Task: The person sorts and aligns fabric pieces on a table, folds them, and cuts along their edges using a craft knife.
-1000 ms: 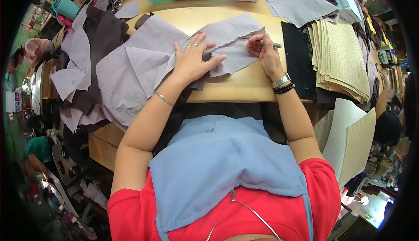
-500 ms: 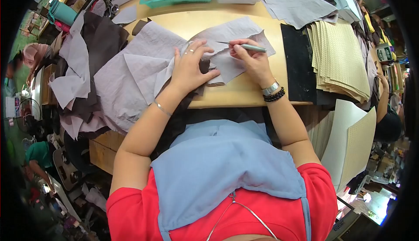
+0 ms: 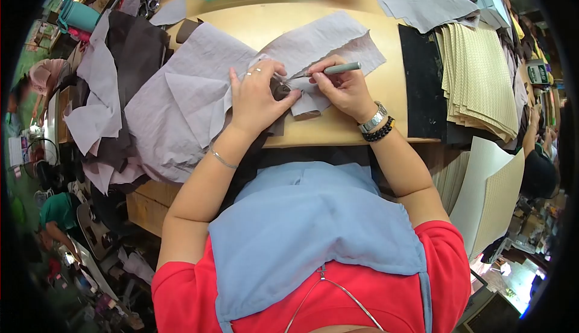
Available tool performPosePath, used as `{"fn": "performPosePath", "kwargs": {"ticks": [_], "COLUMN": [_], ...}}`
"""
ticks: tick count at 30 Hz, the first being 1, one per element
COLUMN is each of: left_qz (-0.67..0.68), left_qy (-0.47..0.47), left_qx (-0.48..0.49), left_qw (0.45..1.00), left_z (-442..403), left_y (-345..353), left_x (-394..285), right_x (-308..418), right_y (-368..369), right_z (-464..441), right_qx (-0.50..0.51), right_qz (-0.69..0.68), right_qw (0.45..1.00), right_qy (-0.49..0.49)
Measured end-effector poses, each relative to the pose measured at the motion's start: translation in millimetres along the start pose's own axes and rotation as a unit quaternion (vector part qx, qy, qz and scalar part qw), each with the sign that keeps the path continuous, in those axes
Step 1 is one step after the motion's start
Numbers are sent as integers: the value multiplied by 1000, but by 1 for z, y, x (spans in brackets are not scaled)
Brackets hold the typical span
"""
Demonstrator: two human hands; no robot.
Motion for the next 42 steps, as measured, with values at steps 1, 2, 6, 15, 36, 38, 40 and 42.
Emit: {"fn": "performPosePath", "kwargs": {"ticks": [1,2,6,15,36,38,40,42], "left_qz": [-3,-5,1,-3,16,56,90,81], "left_qy": [-4,-7,-21,-2,17,-2,-31,-28], "left_qx": [1,2,12,-1,21,23,56,67], "left_qw": [1000,1000,1000,1000,999,998,994,994], "left_z": [0,0,0,0,-2,-6,-17,-19], "left_y": [1,1,2,2,-1,1,3,0], "left_x": [1,1,3,3,1,10,20,20], "right_x": [2,4,6,4,-5,4,6,0], "right_y": [2,4,5,6,-10,-9,-11,-21], "right_z": [1,2,1,2,-3,-1,0,2], "right_qx": [7,14,14,22,-83,-84,-96,-118], "right_qz": [8,16,77,128,-48,-44,-37,-27], "right_qw": [1000,1000,996,991,995,995,994,991], "right_qy": [-8,-15,-30,-42,3,-5,-22,-49]}}
Point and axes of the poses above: each hand's wrist, its own z-axis away from the middle knuckle, its own y-axis out of the palm, x = y × z, the point moved 4 cm from there along -z, towards the middle knuckle, and after that the axes turned 3 degrees about x, right-handed, at the moved point
